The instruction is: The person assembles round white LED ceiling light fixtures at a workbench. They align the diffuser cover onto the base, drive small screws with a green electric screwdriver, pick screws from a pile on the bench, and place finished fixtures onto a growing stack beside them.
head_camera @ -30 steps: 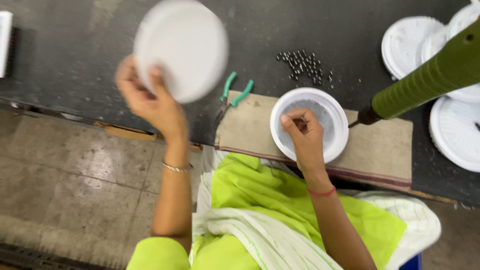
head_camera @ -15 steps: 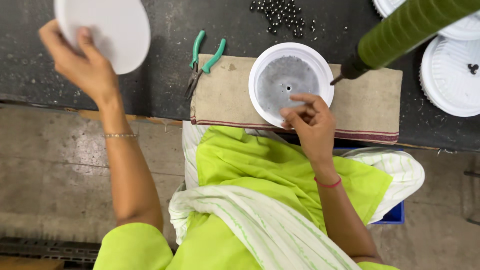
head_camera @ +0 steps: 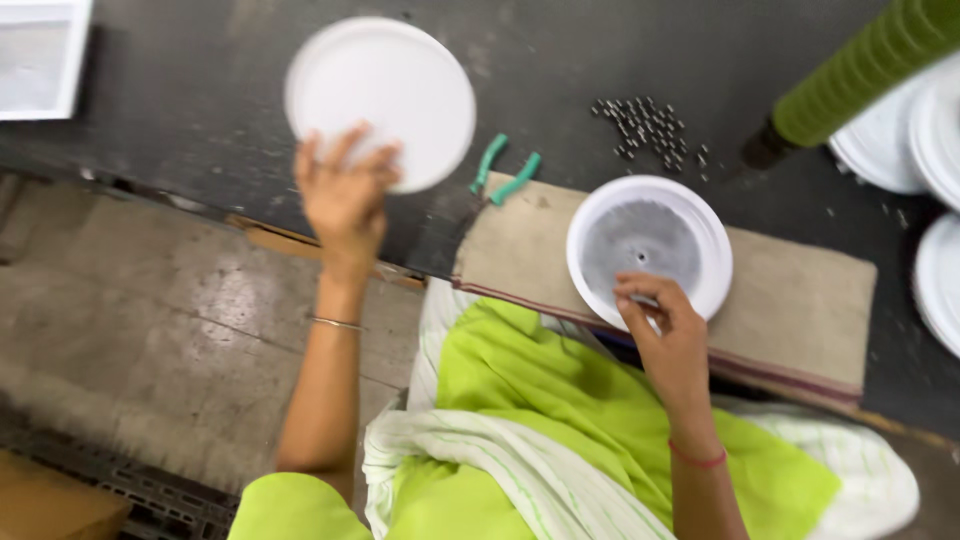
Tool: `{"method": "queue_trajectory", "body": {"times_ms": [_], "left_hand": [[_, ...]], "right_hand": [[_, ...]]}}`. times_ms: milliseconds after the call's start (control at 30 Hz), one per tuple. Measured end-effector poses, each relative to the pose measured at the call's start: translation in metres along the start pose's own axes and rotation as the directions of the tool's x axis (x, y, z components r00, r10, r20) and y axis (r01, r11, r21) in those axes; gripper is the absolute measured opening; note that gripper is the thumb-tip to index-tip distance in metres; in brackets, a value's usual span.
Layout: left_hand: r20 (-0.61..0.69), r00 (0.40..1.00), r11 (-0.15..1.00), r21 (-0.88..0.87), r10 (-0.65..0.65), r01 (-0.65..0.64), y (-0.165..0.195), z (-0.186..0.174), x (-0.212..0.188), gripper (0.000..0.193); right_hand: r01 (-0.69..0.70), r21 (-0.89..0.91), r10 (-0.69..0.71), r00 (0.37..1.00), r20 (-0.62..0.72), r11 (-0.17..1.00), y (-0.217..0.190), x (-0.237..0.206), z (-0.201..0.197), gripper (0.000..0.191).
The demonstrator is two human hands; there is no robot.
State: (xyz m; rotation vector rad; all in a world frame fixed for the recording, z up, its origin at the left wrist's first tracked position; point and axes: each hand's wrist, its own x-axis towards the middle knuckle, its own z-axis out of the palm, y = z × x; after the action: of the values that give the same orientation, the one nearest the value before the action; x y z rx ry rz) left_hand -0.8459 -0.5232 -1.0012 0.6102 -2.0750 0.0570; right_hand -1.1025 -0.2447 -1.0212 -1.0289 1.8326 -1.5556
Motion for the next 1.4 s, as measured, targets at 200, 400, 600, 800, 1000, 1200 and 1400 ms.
{"method": "queue_trajectory", "body": {"times_ms": [200,400,600,800,1000,1200,1400], "left_hand": [[-0.061,0.998,0.999,-0.045,-0.010,0.007,0.023,-0.003,-0.011,0.016],[-0.080,0.997,0.997,-0.081,-0.022,0.015,0.030,-0.005,-0.010,0.019],[-0.143,0.978,0.979,-0.152,-0.155,0.133,0.042,-0.003,-0.009,0.009],[0.043,0.549,0.316,-0.779,-0.835,0.541,0.043,0.005,-0.003,0.020],[0.441,0.487,-0.111,-0.816,-0.754,0.567,0.064,0.020,-0.021,0.022],[0.661,0.422,-0.235,-0.670,-0.620,0.704,0.109,0.046,-0.043,0.027],[0.798,0.382,-0.133,-0.490,-0.466,0.861,0.124,0.051,-0.046,0.043]], "right_hand": [[-0.062,0.019,0.061,0.995,0.076,0.998,0.010,-0.002,0.008,0.012],[-0.156,0.027,0.158,0.984,-0.088,0.987,0.023,-0.008,0.010,0.014],[-0.087,-0.323,0.040,0.988,-0.149,0.942,0.001,-0.007,0.008,0.011],[-0.181,0.074,0.192,0.965,-0.179,0.981,0.001,-0.010,0.008,0.018],[-0.106,0.487,0.116,0.993,0.009,0.867,0.015,-0.007,-0.002,0.041],[-0.365,0.606,0.275,0.931,0.239,0.707,0.005,-0.003,-0.007,0.045],[-0.372,0.641,0.338,0.923,0.182,0.671,0.015,-0.009,-0.015,0.037]]}}
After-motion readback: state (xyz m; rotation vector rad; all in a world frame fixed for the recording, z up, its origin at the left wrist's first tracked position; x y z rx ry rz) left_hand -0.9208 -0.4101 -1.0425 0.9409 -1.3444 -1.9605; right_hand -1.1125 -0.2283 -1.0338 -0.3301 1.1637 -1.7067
